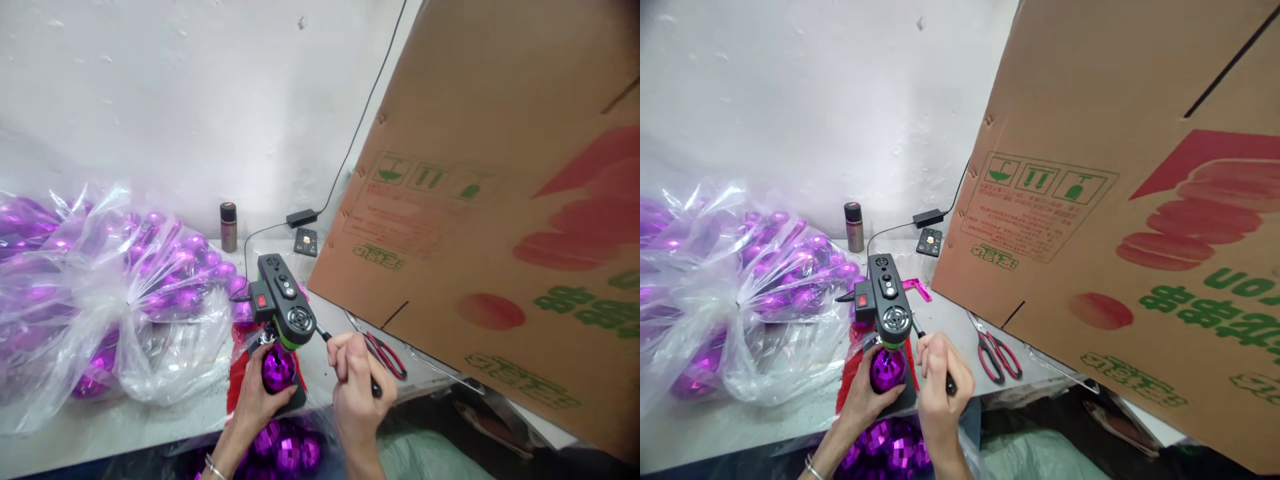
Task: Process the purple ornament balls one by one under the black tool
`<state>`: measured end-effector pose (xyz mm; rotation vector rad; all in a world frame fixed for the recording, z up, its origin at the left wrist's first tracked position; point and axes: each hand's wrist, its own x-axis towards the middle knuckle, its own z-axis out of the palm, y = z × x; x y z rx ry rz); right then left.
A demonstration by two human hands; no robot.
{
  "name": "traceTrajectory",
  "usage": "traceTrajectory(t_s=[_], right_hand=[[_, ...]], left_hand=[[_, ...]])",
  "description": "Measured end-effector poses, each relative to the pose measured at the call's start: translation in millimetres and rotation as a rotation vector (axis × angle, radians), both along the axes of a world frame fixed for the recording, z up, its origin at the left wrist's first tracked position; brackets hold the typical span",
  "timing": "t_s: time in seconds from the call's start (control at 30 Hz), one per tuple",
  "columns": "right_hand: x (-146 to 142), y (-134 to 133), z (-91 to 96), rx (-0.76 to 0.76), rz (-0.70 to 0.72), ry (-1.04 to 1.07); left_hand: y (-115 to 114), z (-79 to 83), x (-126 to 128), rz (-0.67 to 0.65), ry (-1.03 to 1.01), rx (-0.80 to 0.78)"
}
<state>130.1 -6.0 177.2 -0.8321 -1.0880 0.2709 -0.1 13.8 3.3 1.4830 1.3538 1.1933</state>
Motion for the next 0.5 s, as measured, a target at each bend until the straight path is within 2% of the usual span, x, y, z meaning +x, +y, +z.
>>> traceTrajectory(t_s=[0.1,0.23,0.37,0.43,0.5], right_hand=[[-2,-3,-1.4,-0.017,-0.021,0.013],[-5,-7,-10.2,-0.026,-0.029,0.009],[-7,-7,-12.9,-0.009,-0.027,0.038],[-8,-7,-13.3,0.003,-0.034,0.053],[-9,-7,-14.3,0.009,-0.046,0.064]], left_hand=[[-17,3.7,-13,0.064,-0.023,0.012],[-66,-8.0,-61,0.086,0.051,0.043],[-123,-42.0,-116,-0.011,0.235,0.009],[-142,-63.8,-130,-0.033,0.345,-0.009],[-154,-85.7,-133,0.033,0.436,-0.016]])
